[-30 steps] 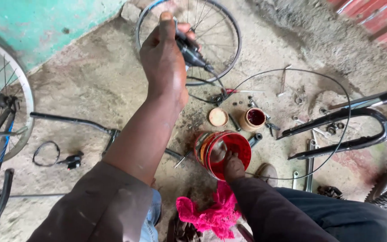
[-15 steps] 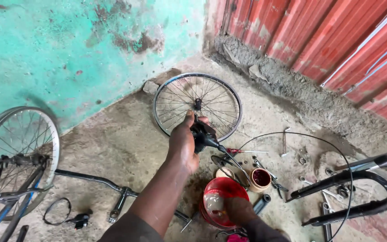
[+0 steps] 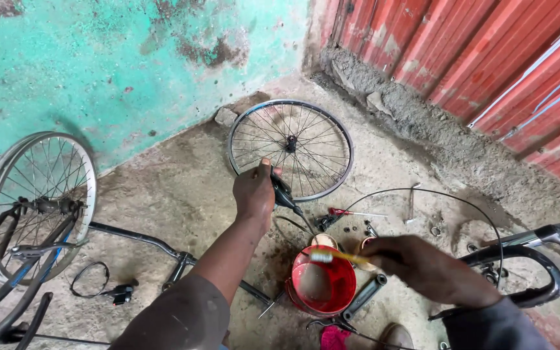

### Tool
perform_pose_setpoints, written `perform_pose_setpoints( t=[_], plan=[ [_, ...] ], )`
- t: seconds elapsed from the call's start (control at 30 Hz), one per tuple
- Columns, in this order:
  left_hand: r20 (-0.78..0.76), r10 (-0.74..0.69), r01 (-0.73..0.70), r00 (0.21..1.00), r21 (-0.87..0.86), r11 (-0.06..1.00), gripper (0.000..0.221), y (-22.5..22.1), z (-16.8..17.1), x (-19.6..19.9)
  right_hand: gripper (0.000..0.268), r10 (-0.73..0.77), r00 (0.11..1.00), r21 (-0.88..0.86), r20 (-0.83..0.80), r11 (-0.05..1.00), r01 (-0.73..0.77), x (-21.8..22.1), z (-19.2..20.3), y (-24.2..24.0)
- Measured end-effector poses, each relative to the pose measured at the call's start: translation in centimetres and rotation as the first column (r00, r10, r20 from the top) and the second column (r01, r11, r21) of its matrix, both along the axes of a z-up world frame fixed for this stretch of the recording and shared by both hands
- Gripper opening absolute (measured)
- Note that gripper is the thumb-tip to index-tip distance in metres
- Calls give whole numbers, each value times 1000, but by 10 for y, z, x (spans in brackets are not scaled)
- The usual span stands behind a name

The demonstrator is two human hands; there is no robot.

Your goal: Installing and greasing a shifter cable into a bicycle shifter mechanism while the bike is disassembled on the ground.

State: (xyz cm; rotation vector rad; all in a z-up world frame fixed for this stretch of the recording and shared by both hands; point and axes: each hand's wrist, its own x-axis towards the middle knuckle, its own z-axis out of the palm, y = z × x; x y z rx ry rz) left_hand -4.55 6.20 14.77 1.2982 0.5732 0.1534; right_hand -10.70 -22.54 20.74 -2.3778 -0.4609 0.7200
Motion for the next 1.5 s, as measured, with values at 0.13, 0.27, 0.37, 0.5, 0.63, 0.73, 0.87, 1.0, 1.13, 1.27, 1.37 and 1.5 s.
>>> perform_pose_setpoints(
  t=[0.13, 0.27, 0.37, 0.5, 0.63, 0.73, 0.87, 1.0, 1.13, 1.27, 1.37, 1.5],
  plan=[
    [-32, -78, 58, 996, -411, 910, 22, 0, -35, 4, 27, -148, 987, 122, 66, 983, 140, -1, 42, 1],
    [1, -200, 165, 980, -568, 807, 22, -13, -52, 3, 26, -190, 973, 242, 129, 958, 155, 3, 39, 0],
    [21, -299, 252, 954, -595, 763, 24, -23, -59, 3, 25, -153, 953, 204, 261, 974, 101, 5, 39, 2],
    [-42, -333, 244, 942, -596, 765, 27, -34, -51, 1, 23, -159, 935, 106, 316, 986, 132, 7, 36, -1],
    [-42, -370, 270, 928, -609, 746, 36, -36, -43, -1, 24, -170, 935, 98, 310, 984, 146, 8, 38, 0],
    [-36, -383, 279, 923, -624, 730, 24, -38, -40, -2, 25, -198, 941, 35, 274, 980, 196, 5, 47, 7],
    [-25, -394, 293, 919, -626, 722, 27, -38, -41, -3, 25, -171, 934, 63, 313, 985, 159, 6, 44, 7],
    [-29, -379, 281, 925, -621, 732, 26, -35, -41, -2, 23, -118, 908, 6, 402, 992, 126, 4, 50, 11],
    [-30, -360, 260, 932, -639, 724, 22, -34, -41, -2, 22, -48, 881, -92, 471, 990, 103, 4, 46, 13],
    [-77, -381, 269, 921, -580, 769, 29, -35, -30, -7, 23, 24, 834, -128, 551, 990, 56, 7, 37, 13],
    [-85, -380, 274, 921, -554, 787, 27, -36, -23, -11, 22, -23, 874, -176, 485, 977, 123, 6, 38, 18],
    [-171, -381, 275, 909, -442, 854, 29, -38, -10, -15, 23, -56, 906, -246, 421, 954, 173, 5, 37, 23]
  ],
)
